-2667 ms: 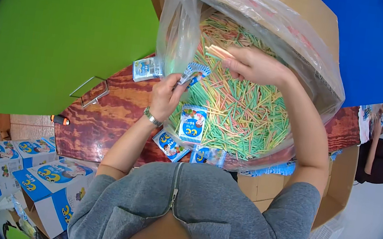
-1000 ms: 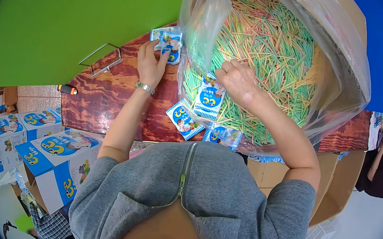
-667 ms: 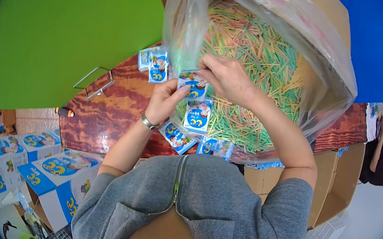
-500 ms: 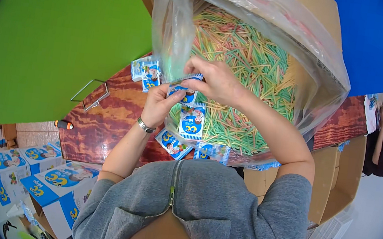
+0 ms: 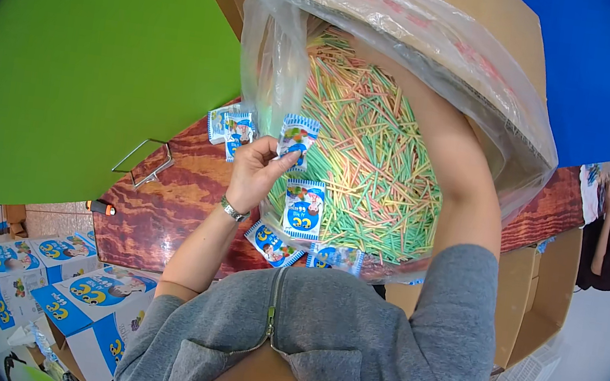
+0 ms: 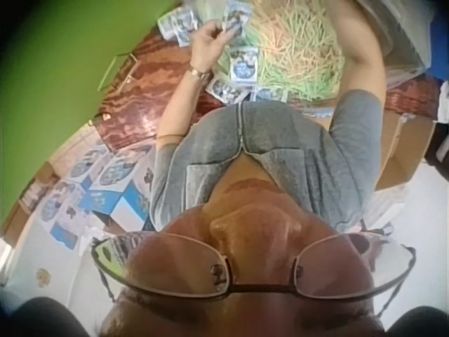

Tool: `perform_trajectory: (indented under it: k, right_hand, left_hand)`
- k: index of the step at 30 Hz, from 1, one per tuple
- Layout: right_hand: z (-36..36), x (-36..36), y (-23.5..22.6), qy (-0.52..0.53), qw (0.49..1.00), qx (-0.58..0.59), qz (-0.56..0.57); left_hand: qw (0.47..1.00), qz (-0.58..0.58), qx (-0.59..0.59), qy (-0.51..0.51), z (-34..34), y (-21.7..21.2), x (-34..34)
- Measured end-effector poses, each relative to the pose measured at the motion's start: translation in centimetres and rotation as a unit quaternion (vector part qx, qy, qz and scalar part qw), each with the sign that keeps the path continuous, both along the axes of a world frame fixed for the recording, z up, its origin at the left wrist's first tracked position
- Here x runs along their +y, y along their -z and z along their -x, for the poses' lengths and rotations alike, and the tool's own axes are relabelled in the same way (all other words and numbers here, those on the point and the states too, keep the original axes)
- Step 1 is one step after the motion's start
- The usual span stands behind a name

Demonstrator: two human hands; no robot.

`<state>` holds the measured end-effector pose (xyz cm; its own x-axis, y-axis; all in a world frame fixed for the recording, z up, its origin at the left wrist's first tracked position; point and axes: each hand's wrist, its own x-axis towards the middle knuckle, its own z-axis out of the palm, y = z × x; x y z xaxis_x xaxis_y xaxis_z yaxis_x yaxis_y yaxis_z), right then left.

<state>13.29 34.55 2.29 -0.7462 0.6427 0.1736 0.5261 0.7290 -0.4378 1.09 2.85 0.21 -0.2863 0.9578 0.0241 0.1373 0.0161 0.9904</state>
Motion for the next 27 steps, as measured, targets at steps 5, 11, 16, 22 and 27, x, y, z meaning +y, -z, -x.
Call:
perform_trajectory:
  k: [5,11,16,22,27]
  right_hand:
    - [5.5,-3.0,-6.7,0.006,0.934,-0.218,-0.282]
    - [6.4,3.1,-0.3,0.019,0.959,-0.061,-0.275]
    - [5.4,2.5,0.1,0.006,0.962,-0.035,-0.270]
    - [0.6,-4.1,-7.9,-0.050,0.972,-0.220,-0.068]
    - [-4.2,-7.1,-7.6,-0.082,0.929,-0.023,0.361]
  left_hand:
    - [0.999,-0.009,-0.044,-0.007,-0.3,-0.4,-0.6]
    - [0.997,-0.005,-0.072,-0.007,-0.5,-0.8,-0.4]
    - [0.998,-0.016,-0.056,-0.021,-0.2,-0.6,-0.4]
    - [0.996,-0.046,-0.065,-0.047,0.1,-0.3,-0.5]
    - [0.998,-0.021,-0.049,-0.032,0.6,-0.8,-0.5]
